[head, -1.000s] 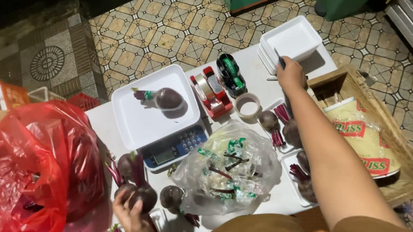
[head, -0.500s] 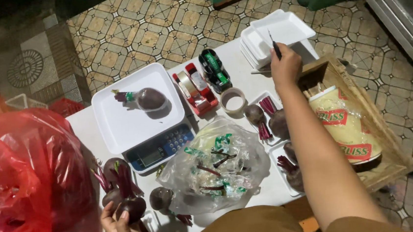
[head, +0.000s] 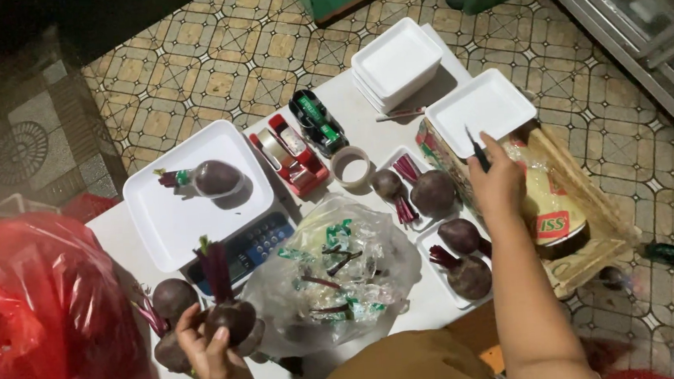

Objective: The person trims the stems from beets with a knife, wraps the beets individually in plastic film, and places them into a wooden crate.

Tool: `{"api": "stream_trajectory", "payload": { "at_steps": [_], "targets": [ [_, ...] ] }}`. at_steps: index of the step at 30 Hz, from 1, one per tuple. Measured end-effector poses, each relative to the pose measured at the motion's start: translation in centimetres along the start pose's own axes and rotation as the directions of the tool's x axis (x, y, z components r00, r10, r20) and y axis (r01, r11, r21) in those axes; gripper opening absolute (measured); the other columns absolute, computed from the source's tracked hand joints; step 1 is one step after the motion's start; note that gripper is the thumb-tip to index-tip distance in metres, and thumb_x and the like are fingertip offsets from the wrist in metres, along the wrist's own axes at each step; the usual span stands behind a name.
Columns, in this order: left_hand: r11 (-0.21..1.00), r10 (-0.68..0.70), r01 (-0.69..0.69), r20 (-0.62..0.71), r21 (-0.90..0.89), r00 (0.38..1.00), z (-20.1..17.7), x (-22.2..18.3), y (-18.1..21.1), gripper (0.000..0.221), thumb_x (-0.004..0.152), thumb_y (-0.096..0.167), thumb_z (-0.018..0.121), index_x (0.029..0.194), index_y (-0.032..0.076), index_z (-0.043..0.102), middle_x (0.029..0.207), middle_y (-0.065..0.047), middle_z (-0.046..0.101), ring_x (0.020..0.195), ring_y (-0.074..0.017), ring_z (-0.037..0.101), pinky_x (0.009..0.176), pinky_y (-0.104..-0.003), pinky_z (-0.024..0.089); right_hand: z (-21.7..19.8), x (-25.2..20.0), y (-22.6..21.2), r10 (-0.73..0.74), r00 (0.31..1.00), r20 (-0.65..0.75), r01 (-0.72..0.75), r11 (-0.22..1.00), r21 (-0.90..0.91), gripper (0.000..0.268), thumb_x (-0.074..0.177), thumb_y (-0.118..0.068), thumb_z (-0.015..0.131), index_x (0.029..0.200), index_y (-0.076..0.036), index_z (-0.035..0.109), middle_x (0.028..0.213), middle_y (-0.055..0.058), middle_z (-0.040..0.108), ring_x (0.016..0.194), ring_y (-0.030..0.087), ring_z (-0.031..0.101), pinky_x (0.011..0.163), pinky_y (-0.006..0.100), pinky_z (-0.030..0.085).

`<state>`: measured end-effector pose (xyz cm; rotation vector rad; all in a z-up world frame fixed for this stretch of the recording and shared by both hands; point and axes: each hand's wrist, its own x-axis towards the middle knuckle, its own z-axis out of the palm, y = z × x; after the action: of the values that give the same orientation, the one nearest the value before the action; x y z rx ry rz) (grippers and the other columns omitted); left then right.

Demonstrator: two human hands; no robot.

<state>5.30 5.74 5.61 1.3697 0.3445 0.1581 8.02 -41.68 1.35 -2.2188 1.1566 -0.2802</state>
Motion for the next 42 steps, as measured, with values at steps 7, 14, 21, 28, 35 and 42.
{"api": "stream_trajectory", "payload": {
  "at_steps": [7,14,21,28,35,42],
  "targets": [
    [0.959,-0.28,0.284,0.225,0.015,0.933,9.4,-2.5,0.5,0.088,0.065,0.024,0.076,0.143,0.021,0.034,0.134,-0.023,0.051,0.108,-0.0364,0.063,0.095,-0.048,0.054,-2.0,-14.0,-8.9,-0.17,0.78,0.602,-0.261,0.785,0.562,0.057,0.079,-0.028,0.076,0.133,-0.015,0.064,0.124,0.01,0.075,0.097,0.02,0.075,0.084,0.035,0.066],
    [0.985,-0.172,0.141,0.494,0.1,0.852,13.4,-3.8,-0.3,0.078,0.082,0.032,0.075,0.141,0.018,0.026,0.126,-0.013,0.045,0.112,-0.0245,0.065,0.095,-0.036,0.053,0.9,-17.4,-7.9,-0.491,0.7,0.518,-0.116,0.638,0.761,0.063,0.072,-0.017,0.088,0.13,-0.009,0.065,0.128,0.005,0.071,0.082,0.009,0.049,0.073,0.023,0.042],
    [0.988,-0.15,0.145,0.58,0.056,0.801,11.8,-3.5,-0.9,0.085,0.089,0.03,0.067,0.153,0.017,0.013,0.137,-0.019,0.045,0.118,-0.0307,0.067,0.093,-0.043,0.059,0.6,-11.8,-5.9,-0.134,0.837,0.53,-0.364,0.587,0.723,0.085,0.06,-0.024,0.083,0.138,-0.007,0.053,0.128,0.022,0.068,0.12,0.034,0.068,0.11,0.044,0.049],
    [0.959,-0.282,0.251,0.401,0.131,0.871,7.1,-2.5,0.0,0.084,0.082,0.026,0.068,0.15,0.014,0.02,0.134,-0.02,0.05,0.109,-0.0293,0.068,0.087,-0.041,0.059,-2.1,0.7,-3.8,0.028,0.999,-0.031,-0.016,0.937,0.348,0.058,0.077,-0.027,0.089,0.125,-0.015,0.059,0.133,0.011,0.064,0.125,0.03,0.058,0.11,0.056,0.038],
    [0.939,-0.331,0.296,0.234,0.174,0.914,4.7,-2.8,0.8,0.074,0.086,0.021,0.061,0.152,0.014,0.027,0.132,-0.021,0.055,0.106,-0.0323,0.067,0.079,-0.038,0.057,0.2,4.5,-6.1,0.099,0.979,-0.176,-0.09,0.994,0.056,0.062,0.074,-0.054,0.088,0.116,-0.016,0.061,0.112,0.017,0.073,0.104,0.045,0.065,0.085,0.061,0.049],
    [0.928,-0.367,0.352,0.136,0.125,0.92,2.9,-2.5,1.0,0.072,0.086,0.015,0.06,0.151,0.013,0.029,0.134,-0.023,0.055,0.106,-0.0332,0.065,0.079,-0.038,0.056,5.1,7.6,-5.5,0.102,0.991,-0.092,-0.122,0.96,-0.251,0.076,0.084,-0.065,0.078,0.126,-0.009,0.049,0.123,0.021,0.065,0.11,0.048,0.064,0.089,0.061,0.049]
  ]
}}
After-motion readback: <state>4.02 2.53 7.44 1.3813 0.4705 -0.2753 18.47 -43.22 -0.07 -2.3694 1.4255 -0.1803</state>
